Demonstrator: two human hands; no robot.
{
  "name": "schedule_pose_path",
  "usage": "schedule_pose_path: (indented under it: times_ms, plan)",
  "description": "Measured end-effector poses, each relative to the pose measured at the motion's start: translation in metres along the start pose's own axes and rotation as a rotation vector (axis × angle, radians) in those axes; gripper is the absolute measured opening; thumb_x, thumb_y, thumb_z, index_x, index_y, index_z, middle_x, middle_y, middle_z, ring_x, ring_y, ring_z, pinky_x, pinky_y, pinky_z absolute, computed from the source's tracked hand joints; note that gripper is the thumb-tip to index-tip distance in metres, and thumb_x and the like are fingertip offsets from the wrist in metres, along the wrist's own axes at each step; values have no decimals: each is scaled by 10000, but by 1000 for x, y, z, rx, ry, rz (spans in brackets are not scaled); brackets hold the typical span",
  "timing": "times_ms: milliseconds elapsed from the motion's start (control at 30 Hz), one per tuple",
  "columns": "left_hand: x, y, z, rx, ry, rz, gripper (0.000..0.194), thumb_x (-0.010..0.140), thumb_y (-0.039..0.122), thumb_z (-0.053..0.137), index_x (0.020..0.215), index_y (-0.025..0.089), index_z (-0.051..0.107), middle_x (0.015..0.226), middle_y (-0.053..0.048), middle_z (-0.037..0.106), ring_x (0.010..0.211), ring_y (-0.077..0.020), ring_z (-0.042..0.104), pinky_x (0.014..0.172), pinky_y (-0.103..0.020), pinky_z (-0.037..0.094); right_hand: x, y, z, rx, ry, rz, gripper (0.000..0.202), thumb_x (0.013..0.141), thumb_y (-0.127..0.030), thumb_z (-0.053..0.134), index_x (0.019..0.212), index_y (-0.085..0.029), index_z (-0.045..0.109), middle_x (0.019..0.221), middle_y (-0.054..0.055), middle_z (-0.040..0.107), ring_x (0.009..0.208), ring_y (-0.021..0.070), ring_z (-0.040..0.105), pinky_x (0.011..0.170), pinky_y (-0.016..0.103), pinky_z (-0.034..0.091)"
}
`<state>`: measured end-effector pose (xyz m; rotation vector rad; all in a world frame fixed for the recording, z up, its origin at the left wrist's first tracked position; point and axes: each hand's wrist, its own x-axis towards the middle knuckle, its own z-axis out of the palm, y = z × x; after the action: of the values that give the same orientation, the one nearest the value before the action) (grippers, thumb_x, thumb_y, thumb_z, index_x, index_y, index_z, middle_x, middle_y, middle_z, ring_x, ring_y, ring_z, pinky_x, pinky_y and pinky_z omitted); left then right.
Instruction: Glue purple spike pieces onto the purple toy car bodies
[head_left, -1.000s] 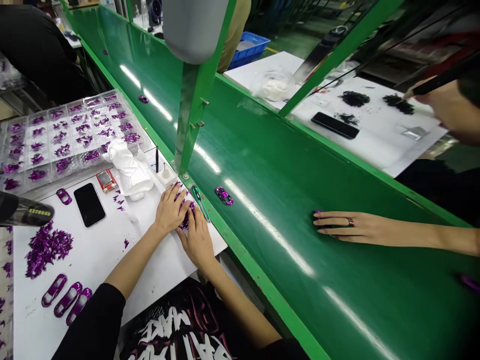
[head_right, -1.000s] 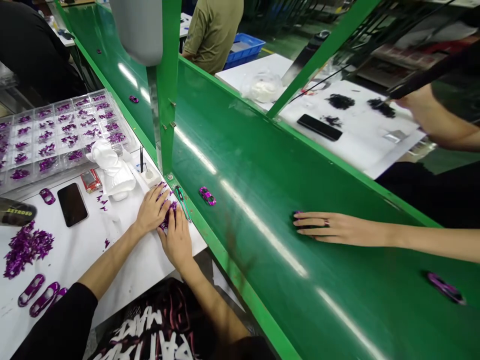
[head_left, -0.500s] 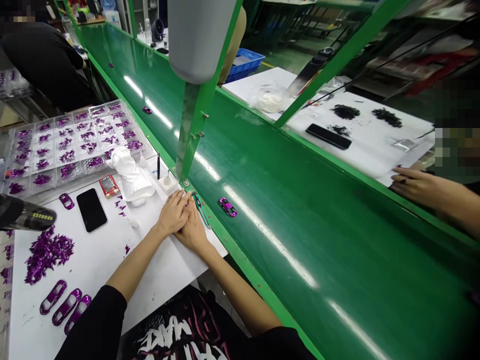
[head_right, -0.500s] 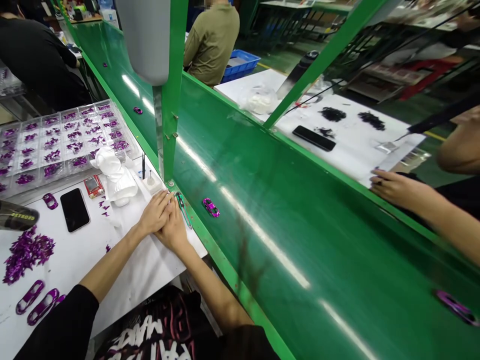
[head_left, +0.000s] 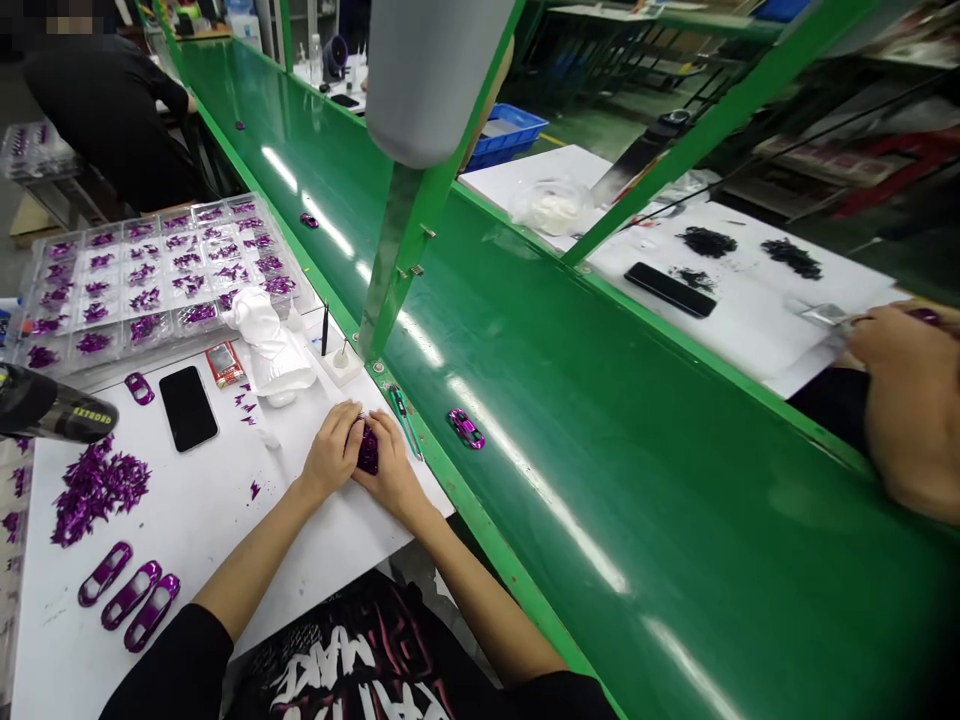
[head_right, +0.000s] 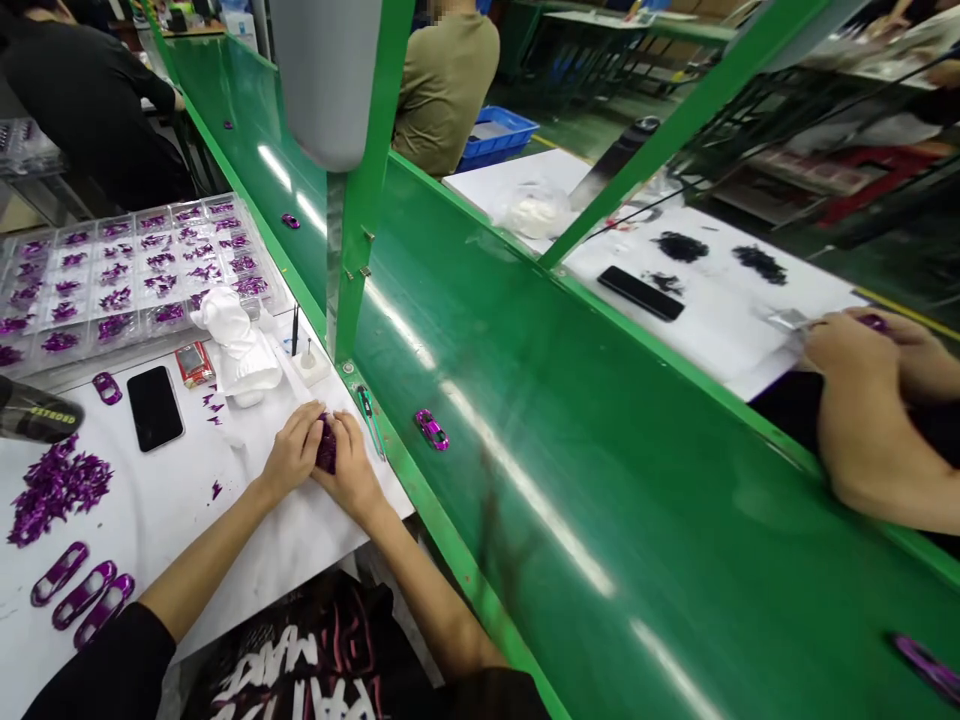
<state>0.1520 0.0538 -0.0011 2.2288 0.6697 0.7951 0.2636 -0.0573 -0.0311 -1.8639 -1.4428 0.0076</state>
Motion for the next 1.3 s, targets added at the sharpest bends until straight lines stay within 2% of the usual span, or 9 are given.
schedule_pose_path:
  times_ms: [133, 300, 467, 600, 733, 833, 1067, 1233, 1300]
  plan:
    - [-20, 9, -7, 44, 59, -86, 506, 1083, 469, 390, 1493, 214, 541, 1541, -174, 567, 1508, -328, 447, 1271, -646, 255, -1, 32, -47, -110, 193, 279, 413, 990, -460, 536, 1283, -176, 605, 1343, 210, 611, 1343, 349, 541, 1155, 613, 418]
    - [-34, 18, 10, 227, -188, -164, 1115, 730, 780, 747, 1594, 156, 418, 1689, -315, 263, 1571, -570, 149, 1178, -841, 115, -2, 75, -83, -208, 268, 580, 590, 888, -652, 559, 1017, -94, 702, 1155, 297, 657, 1174, 437, 589, 1065, 678, 416]
    - [-23, 16, 11, 156, -250, -165, 1101, 748, 731, 775, 1590, 124, 407, 1691, -310, 264, 1596, -499, 158, 1247, -727, 179, -2, 45, -85, -132, 279, 615, 633, 891, -716, 539, 1005, -115, 700, 890, 174, 726, 882, 327, 699, 904, 541, 562]
    - [-43, 29, -21, -399, -9, -322, 821, 884, 661, 691, 1548, 226, 484, 1665, -183, 409, 1609, -384, 229, 1306, -635, 124, -11, -29, -68, 52, 213, 514, 537, 950, -628, 584, 1176, -144, 640, 889, 84, 744, 705, 203, 713, 686, 340, 611]
    - [-86, 52, -57, -585, 85, -533, 567, 1087, 530, 367, 1542, 213, 487, 1397, -162, 670, 1318, -285, 648, 1104, -465, 537, -22, -100, -35, 228, 21, 333, 376, 907, -481, 729, 1109, -174, 651, 863, 56, 744, 590, 149, 659, 578, 279, 591]
    - [-107, 62, -76, -927, 172, -849, 619, 978, 518, 655, 1503, 216, 525, 1063, -79, 751, 1002, -227, 746, 907, -354, 606, -25, -129, -12, 333, -130, 215, 246, 958, -382, 644, 1111, -191, 665, 919, 85, 753, 707, 185, 713, 643, 310, 623]
    - [-126, 37, -100, -1292, 480, -961, 706, 826, 381, 844, 1414, 228, 485, 1136, -103, 728, 869, -217, 731, 705, -345, 600, 11, -120, 4, 436, -371, 116, 287, 935, -498, 665, 996, -222, 718, 1030, 78, 751, 494, 106, 521, 503, 296, 527]
    - [-139, 17, -102, -1356, 486, -901, 629, 815, 328, 845, 1344, 237, 517, 1041, -70, 720, 685, -140, 644, 514, -242, 486, 52, -111, 46, 398, -304, 185, 568, 871, -557, 713, 1282, -174, 630, 1336, 191, 676, 1141, 335, 671, 938, 512, 577]
    - [-142, 14, -102, -1377, 481, -902, 614, 771, 301, 876, 1289, 226, 556, 980, -55, 714, 684, -137, 628, 531, -245, 484, 58, -114, 60, 464, -360, 160, 498, 902, -572, 657, 1232, -200, 666, 1323, 153, 706, 1249, 334, 650, 1037, 514, 544]
